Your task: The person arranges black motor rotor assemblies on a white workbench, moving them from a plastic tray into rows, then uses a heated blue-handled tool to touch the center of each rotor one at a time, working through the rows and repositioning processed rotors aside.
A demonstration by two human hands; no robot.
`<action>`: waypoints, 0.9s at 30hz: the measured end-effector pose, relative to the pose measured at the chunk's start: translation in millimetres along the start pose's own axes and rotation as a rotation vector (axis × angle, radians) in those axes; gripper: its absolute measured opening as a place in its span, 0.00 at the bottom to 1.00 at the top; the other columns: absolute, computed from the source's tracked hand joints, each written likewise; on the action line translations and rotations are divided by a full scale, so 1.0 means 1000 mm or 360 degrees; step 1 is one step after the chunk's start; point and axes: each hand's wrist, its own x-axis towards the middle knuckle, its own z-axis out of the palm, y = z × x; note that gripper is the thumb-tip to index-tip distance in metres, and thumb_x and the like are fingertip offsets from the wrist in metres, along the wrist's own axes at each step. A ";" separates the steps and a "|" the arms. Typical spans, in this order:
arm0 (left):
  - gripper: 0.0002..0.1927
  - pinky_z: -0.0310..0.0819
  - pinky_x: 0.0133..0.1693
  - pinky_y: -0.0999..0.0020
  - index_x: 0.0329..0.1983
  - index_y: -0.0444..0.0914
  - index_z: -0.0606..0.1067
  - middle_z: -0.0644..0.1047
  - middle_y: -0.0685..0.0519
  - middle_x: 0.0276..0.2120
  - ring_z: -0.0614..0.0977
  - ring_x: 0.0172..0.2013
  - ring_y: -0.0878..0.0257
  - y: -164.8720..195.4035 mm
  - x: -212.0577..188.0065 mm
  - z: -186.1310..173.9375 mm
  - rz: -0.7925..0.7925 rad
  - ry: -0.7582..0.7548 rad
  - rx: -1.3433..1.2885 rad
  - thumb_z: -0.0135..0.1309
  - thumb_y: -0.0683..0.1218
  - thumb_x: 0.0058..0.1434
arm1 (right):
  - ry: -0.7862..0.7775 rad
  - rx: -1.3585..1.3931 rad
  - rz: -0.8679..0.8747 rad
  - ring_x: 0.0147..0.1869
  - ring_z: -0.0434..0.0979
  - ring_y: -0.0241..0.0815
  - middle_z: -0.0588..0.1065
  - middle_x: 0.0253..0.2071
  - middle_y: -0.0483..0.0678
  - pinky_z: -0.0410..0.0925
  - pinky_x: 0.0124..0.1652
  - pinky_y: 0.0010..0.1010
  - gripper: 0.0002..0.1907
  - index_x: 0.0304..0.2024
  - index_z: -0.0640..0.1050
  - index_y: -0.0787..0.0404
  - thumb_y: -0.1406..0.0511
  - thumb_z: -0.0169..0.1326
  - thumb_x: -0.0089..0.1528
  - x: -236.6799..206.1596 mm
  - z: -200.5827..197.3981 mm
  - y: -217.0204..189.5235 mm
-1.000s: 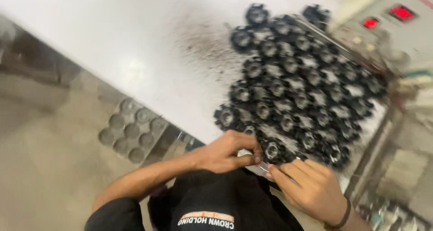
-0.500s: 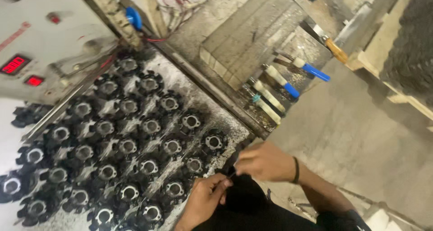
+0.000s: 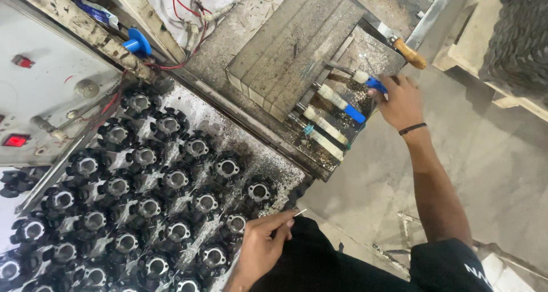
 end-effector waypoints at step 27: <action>0.07 0.76 0.30 0.64 0.41 0.34 0.83 0.82 0.47 0.32 0.82 0.28 0.56 0.008 0.009 0.013 0.0112 0.0187 0.0160 0.61 0.37 0.60 | 0.0070 0.0487 -0.0289 0.46 0.78 0.55 0.76 0.41 0.49 0.71 0.45 0.43 0.13 0.41 0.81 0.60 0.63 0.70 0.59 -0.004 -0.002 -0.067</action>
